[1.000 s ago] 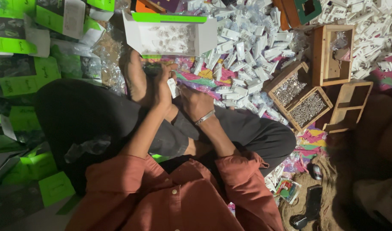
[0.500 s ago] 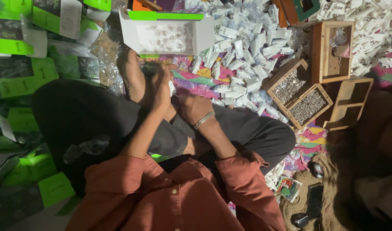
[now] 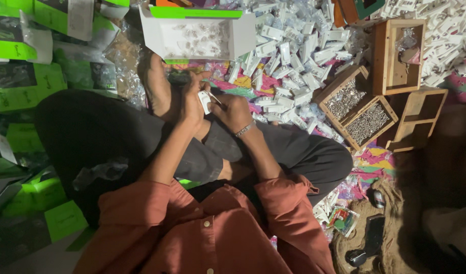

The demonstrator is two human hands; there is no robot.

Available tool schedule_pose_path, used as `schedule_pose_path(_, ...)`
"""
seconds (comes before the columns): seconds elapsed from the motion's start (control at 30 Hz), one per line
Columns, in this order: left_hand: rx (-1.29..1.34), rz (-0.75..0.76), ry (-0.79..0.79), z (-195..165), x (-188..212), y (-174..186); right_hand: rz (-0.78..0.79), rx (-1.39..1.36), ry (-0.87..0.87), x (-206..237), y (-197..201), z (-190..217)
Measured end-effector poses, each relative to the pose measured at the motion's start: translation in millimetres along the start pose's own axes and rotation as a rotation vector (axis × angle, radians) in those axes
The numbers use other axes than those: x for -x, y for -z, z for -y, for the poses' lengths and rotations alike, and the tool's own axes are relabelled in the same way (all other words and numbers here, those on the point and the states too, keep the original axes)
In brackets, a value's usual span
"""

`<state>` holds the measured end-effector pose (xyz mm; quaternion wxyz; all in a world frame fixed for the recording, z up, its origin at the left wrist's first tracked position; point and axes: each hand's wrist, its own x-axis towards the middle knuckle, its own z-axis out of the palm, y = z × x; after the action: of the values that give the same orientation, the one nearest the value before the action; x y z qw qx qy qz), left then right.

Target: The person sits on the floor and repeatedly picks up small white plastic casings and metal pins from a pile. They insert the pins into the casings by hand and place the assembled units into a nearby box. The process is repetitive and involves handling many small parts.

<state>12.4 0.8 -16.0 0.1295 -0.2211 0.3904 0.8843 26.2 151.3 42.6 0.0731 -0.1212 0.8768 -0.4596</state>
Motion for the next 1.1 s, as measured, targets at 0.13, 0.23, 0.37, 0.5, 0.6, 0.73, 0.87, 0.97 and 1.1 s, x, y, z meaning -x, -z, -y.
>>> schedule_pose_path(0.13, -0.019, 0.027, -0.04, 0, 2, 0, 0.075, 0.025, -0.024, -1, 0, -7)
schedule_pose_path(0.23, -0.001, 0.023, -0.066, 1, 2, 0, 0.032, 0.011, -0.001, -3, -1, -8)
schedule_pose_path(0.37, 0.023, -0.013, -0.079, -1, 0, 0, 0.036, -0.021, -0.007, -1, 2, 0)
schedule_pose_path(0.5, -0.042, -0.005, -0.098, -2, 0, -3, 0.0, 0.04, 0.071, 3, 2, 8)
schedule_pose_path(0.6, -0.086, 0.006, -0.086, -2, 2, -5, 0.062, 0.091, 0.08, 1, 2, 5)
schedule_pose_path(0.73, -0.087, 0.0, -0.035, -2, 4, -5, 0.13, -0.063, -0.041, 0, 4, -3)
schedule_pose_path(0.87, -0.123, 0.02, -0.06, 0, 5, -4, 0.161, -0.08, -0.081, 1, 4, -7)
schedule_pose_path(0.97, -0.16, 0.015, -0.078, 0, 7, -5, 0.112, -0.029, 0.005, 1, 1, -6)
schedule_pose_path(1.1, -0.21, -0.021, -0.052, -2, 10, -7, 0.062, 0.054, 0.039, -1, -3, -1)
